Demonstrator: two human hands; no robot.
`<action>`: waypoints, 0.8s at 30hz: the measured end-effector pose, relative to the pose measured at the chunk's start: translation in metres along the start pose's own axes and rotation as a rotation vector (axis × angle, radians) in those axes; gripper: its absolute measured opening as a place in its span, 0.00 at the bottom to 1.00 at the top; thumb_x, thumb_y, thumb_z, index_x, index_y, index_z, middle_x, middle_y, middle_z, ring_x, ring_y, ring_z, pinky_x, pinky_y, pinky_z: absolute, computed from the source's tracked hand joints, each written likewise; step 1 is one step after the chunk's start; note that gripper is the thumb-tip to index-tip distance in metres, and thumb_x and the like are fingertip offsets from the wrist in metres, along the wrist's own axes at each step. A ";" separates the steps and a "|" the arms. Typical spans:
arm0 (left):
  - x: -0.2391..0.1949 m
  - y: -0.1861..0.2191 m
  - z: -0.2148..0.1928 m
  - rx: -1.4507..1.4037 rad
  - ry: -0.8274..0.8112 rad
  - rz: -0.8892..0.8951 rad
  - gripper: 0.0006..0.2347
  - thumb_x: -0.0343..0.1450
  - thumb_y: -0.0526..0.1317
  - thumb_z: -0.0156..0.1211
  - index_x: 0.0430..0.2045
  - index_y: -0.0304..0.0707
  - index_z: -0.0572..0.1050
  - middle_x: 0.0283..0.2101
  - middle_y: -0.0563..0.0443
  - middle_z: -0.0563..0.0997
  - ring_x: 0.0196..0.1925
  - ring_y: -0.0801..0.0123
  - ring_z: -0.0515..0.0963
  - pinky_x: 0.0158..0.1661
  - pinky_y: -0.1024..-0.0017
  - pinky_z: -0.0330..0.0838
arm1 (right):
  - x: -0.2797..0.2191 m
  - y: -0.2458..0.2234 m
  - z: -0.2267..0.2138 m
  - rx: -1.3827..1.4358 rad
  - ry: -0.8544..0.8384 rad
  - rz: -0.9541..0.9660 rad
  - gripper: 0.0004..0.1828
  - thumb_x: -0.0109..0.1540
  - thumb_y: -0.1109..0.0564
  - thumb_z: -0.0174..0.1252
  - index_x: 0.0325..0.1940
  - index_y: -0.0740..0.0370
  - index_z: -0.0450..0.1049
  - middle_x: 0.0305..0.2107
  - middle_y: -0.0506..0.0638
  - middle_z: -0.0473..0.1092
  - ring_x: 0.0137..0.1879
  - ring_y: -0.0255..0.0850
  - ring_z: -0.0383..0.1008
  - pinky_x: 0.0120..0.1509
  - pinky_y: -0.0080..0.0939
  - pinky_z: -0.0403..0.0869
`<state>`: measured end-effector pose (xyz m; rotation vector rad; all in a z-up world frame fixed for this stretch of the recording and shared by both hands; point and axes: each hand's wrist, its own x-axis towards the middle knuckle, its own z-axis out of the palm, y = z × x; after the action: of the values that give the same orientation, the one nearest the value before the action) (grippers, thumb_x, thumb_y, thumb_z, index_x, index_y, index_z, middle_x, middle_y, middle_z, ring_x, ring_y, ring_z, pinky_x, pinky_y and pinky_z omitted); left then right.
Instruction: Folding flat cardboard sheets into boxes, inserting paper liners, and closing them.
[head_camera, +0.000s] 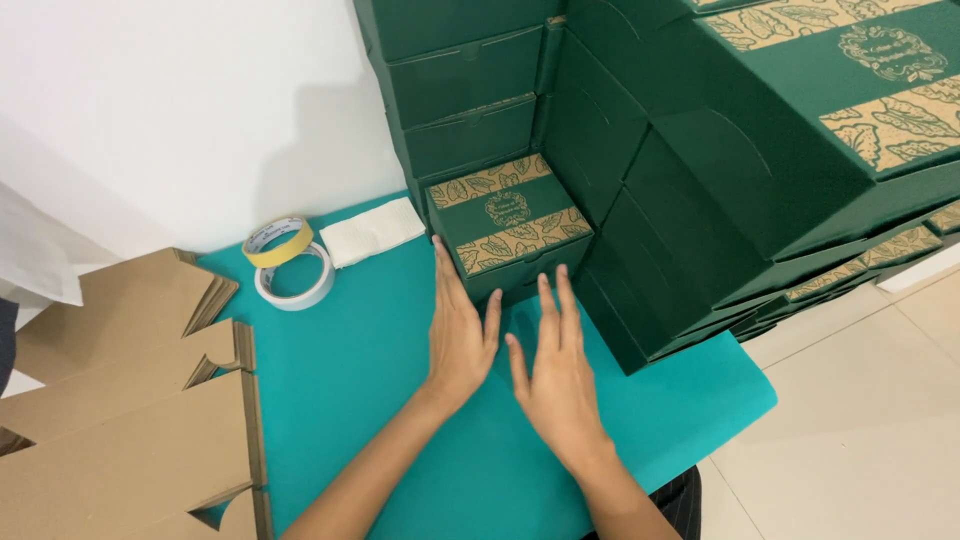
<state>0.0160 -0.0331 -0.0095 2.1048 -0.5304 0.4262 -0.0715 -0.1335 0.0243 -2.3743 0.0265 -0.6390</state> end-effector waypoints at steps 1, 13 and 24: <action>0.001 0.000 0.002 -0.002 0.002 -0.007 0.33 0.77 0.45 0.45 0.69 0.31 0.32 0.75 0.36 0.38 0.77 0.45 0.48 0.55 0.63 0.74 | 0.000 0.003 0.002 -0.029 -0.046 0.017 0.35 0.67 0.51 0.46 0.74 0.65 0.44 0.74 0.60 0.36 0.75 0.60 0.50 0.49 0.49 0.78; 0.006 -0.005 0.009 -0.031 0.025 -0.027 0.33 0.77 0.46 0.46 0.69 0.32 0.33 0.75 0.35 0.40 0.76 0.45 0.51 0.55 0.62 0.73 | -0.003 0.022 0.015 -0.091 -0.134 -0.008 0.37 0.67 0.51 0.48 0.75 0.63 0.41 0.73 0.59 0.33 0.78 0.57 0.38 0.71 0.57 0.64; -0.054 0.030 -0.069 0.128 0.066 0.210 0.35 0.69 0.44 0.57 0.66 0.21 0.48 0.72 0.23 0.48 0.76 0.32 0.47 0.72 0.45 0.45 | -0.007 0.020 0.011 -0.126 0.041 -0.316 0.20 0.65 0.58 0.49 0.62 0.59 0.71 0.59 0.59 0.67 0.64 0.52 0.66 0.69 0.50 0.63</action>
<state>-0.0520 0.0210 0.0221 2.1567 -0.7049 0.6627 -0.0691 -0.1410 0.0015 -2.5102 -0.3045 -0.8558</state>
